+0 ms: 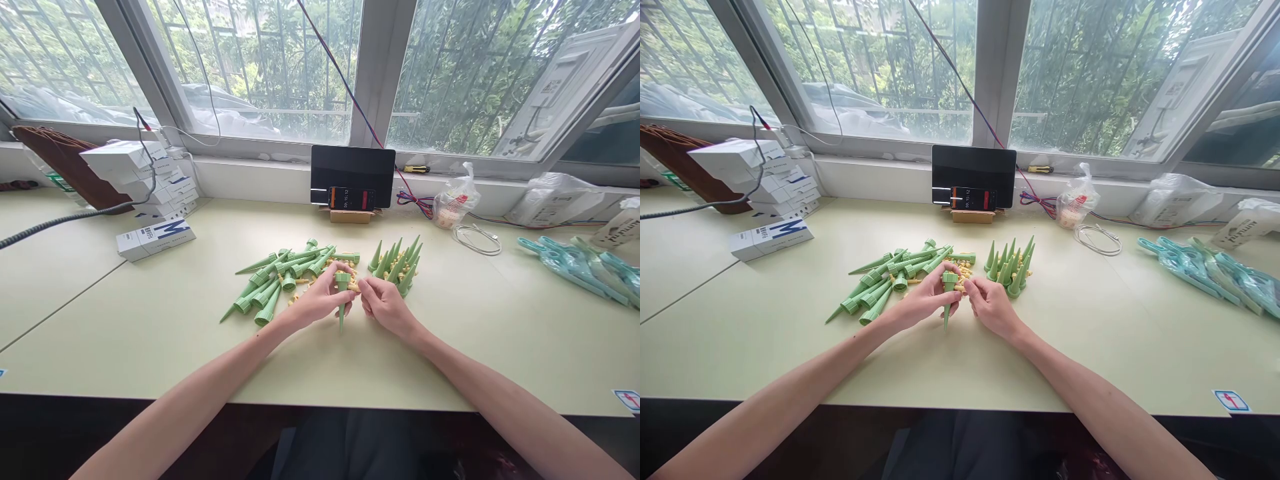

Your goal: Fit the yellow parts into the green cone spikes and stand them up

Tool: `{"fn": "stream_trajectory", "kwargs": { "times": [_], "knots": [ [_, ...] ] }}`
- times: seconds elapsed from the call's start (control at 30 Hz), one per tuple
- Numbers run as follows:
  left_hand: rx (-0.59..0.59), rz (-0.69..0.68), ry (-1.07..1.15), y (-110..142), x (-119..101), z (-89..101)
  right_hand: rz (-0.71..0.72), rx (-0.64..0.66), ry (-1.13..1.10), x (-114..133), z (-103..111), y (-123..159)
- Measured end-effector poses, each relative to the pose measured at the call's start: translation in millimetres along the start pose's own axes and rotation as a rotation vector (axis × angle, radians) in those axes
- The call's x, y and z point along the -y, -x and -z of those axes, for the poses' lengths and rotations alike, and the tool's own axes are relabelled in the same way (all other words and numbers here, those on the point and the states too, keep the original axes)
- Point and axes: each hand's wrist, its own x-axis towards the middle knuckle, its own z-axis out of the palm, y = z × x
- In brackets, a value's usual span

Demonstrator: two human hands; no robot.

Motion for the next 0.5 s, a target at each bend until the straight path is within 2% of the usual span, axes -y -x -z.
{"fn": "stream_trajectory", "kwargs": {
  "times": [0.23,0.5],
  "knots": [
    [-0.035,-0.009,0.011,0.5,-2.6,-0.6,-0.004,0.006,-0.045,6.3,0.9,0.5],
    [-0.035,-0.007,-0.013,0.4,-1.6,-0.6,-0.015,0.039,-0.050,2.7,1.0,1.1]
  ]
}}
